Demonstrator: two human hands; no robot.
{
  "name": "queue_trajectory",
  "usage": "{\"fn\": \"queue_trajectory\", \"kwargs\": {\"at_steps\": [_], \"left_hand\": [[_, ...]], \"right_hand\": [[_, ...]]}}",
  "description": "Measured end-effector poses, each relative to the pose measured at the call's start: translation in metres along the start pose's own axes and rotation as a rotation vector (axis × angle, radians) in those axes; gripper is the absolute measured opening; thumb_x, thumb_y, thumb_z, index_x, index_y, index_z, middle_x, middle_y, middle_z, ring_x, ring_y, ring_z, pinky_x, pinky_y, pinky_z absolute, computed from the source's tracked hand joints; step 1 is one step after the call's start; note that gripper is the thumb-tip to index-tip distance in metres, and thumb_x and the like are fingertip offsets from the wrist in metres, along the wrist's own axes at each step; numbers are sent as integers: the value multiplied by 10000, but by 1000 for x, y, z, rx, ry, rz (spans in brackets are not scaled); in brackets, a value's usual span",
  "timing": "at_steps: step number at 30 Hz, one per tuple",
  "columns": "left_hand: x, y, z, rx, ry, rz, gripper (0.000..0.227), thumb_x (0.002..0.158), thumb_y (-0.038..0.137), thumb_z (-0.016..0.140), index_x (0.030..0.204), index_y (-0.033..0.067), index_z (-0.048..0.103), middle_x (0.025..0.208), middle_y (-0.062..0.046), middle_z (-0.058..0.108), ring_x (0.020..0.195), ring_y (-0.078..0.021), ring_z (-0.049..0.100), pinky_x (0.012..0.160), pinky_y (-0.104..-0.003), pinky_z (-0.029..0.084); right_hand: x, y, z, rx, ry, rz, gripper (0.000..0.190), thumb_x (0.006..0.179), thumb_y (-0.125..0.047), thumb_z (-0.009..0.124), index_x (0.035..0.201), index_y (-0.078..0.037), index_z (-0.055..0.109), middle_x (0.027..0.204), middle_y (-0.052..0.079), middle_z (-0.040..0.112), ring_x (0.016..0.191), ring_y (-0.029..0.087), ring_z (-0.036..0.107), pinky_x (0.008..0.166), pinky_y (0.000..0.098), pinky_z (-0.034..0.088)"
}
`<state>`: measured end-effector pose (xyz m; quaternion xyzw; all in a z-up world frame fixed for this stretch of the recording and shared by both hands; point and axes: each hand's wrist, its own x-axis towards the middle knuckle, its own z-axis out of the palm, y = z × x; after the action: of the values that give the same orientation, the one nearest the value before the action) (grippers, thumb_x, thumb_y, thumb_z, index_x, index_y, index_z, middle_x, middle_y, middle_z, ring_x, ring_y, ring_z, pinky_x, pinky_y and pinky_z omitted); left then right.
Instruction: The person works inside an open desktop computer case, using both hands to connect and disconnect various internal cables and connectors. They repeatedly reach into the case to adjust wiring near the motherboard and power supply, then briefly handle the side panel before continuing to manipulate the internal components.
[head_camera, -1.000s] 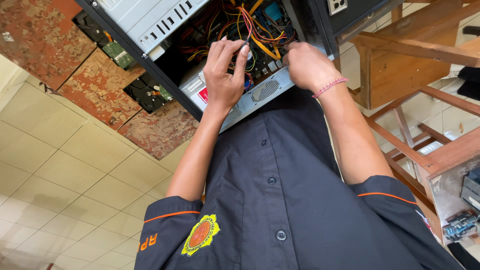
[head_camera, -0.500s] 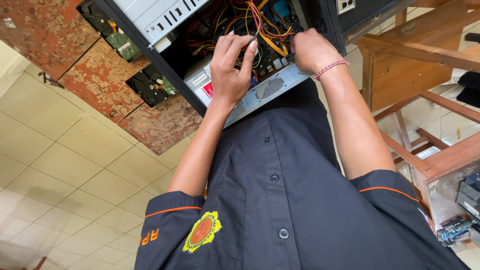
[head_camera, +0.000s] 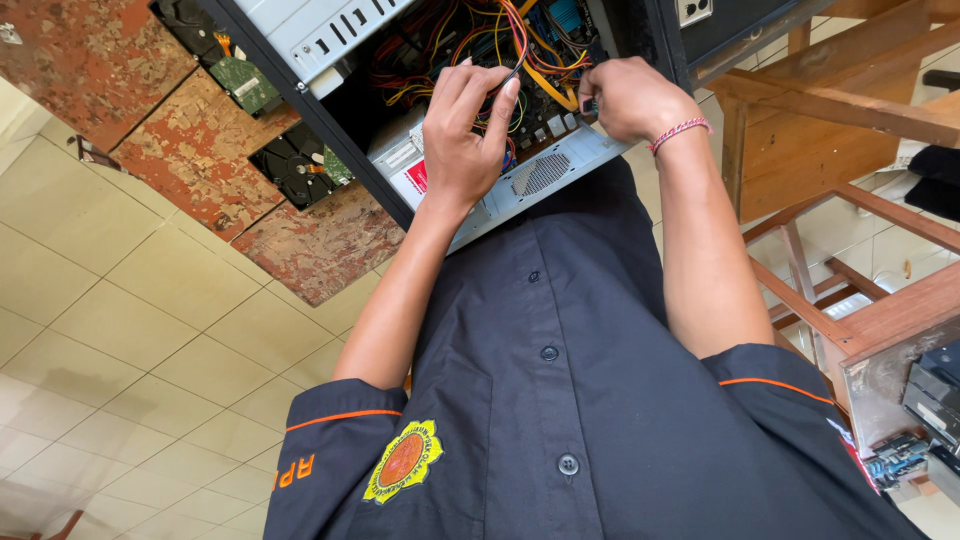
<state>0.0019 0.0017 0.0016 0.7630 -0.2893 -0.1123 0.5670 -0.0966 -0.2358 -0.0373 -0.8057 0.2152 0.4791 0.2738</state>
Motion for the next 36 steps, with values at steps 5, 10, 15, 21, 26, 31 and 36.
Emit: {"fn": "queue_trajectory", "kwargs": {"at_steps": [5,10,15,21,26,31,36], "left_hand": [[0,-2,1,-10,12,-2,198,1115,163,626,1058,7,734,999,-105,706,920,-291,641,1058,-485,543],[0,-2,0,-16,12,-12,194,1114,165,630,1066,11,738,1004,-102,706,931,-289,641,1061,-481,540],[0,-2,0,-15,14,-5,201,1113,170,631,1059,9,739,1004,-104,715,925,-289,651,1056,-485,545],[0,-3,-1,-36,21,-12,190,1112,161,631,1063,13,740,1003,-96,708,926,-284,645,1059,-476,537],[0,-3,-1,-48,31,-19,175,1108,152,641,1079,13,744,1013,-97,712,932,-288,645,1072,-477,539],[2,1,-6,-49,18,29,154,1100,122,643,1043,4,724,978,-105,684,914,-288,632,1045,-496,538],[-13,-1,-12,63,-65,234,120,964,52,727,884,-21,677,876,-133,571,1062,-341,621,1057,-563,523]], "right_hand": [[-15,-19,-18,85,-74,168,514,882,116,372,1053,-144,781,1131,196,683,864,354,624,731,503,540],[-11,-17,-16,75,-69,183,551,885,98,362,1056,-184,804,1216,205,668,974,358,642,784,506,558],[-12,-18,-17,75,-53,143,481,991,6,366,1041,-166,812,1135,197,730,955,360,650,814,500,557],[-9,-15,-16,59,-68,130,470,1038,-18,366,1076,-165,812,1100,193,731,961,351,637,786,511,551],[-11,-19,-19,75,-77,154,452,1028,-13,382,1080,-158,807,1131,182,733,969,343,636,797,500,548],[-8,-12,-9,67,-21,152,519,971,7,350,1103,-185,813,1198,244,682,1105,380,630,877,536,568],[4,6,10,70,43,140,381,992,7,485,1150,-163,787,1287,258,654,1199,363,632,957,522,572]]}}
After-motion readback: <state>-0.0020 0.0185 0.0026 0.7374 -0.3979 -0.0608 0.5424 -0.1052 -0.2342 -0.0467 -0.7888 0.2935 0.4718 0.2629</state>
